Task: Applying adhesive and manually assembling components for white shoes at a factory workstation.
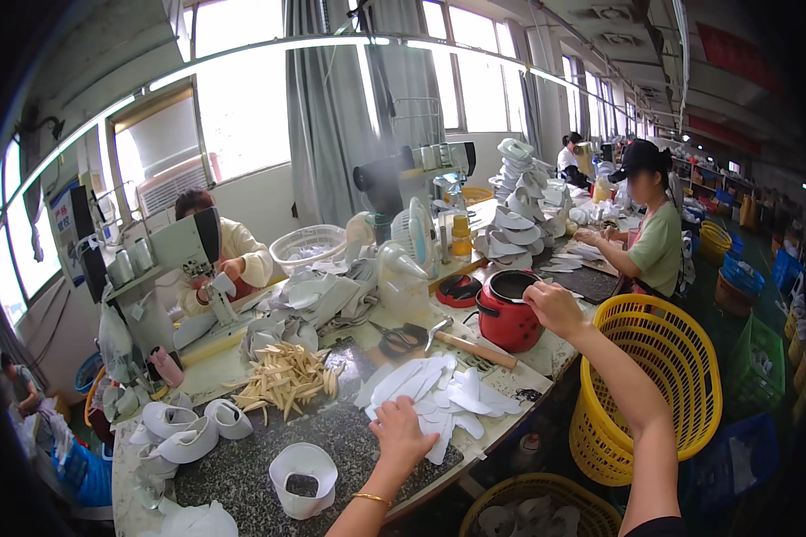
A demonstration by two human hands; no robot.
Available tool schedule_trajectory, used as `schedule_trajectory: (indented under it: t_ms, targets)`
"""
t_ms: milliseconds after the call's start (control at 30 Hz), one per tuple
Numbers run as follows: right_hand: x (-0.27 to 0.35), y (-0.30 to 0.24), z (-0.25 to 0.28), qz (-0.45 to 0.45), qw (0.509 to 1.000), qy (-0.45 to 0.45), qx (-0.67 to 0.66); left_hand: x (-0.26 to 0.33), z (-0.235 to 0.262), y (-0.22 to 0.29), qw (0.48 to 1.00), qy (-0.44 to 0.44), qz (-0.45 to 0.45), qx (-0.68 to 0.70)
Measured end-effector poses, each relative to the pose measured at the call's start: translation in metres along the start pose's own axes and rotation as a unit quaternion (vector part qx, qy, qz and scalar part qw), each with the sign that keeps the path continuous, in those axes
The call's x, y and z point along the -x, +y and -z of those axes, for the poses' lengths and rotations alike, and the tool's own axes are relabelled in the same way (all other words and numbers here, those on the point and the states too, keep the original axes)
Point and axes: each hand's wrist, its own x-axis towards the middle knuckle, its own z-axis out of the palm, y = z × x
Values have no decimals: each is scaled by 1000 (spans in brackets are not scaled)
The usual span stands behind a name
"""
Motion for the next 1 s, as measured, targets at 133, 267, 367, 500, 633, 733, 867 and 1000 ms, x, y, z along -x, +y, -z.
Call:
schedule_trajectory:
  t_ms: [133,267,367,500,633,733,867,1000]
  targets:
    - [6,-14,4,-42,996,15,-72,23,6,4,988,110,-109,-26]
    - [2,-24,8,-79,993,5,-83,71,14,12,968,61,-157,188]
    - [0,-24,7,-89,993,7,-73,113,25,12,954,-26,-197,226]
    - [0,-25,6,-86,995,-3,-57,158,24,0,929,-101,-189,302]
    - [0,-27,7,-90,994,0,-56,191,19,-11,919,-125,-137,349]
    - [-1,-29,9,-88,994,-7,-63,208,24,-16,910,-166,-73,373]
    - [0,-33,22,-81,995,13,-55,218,11,-22,889,-188,-25,417]
    - [0,-59,54,-49,992,85,-76,211,14,-25,853,-220,21,473]
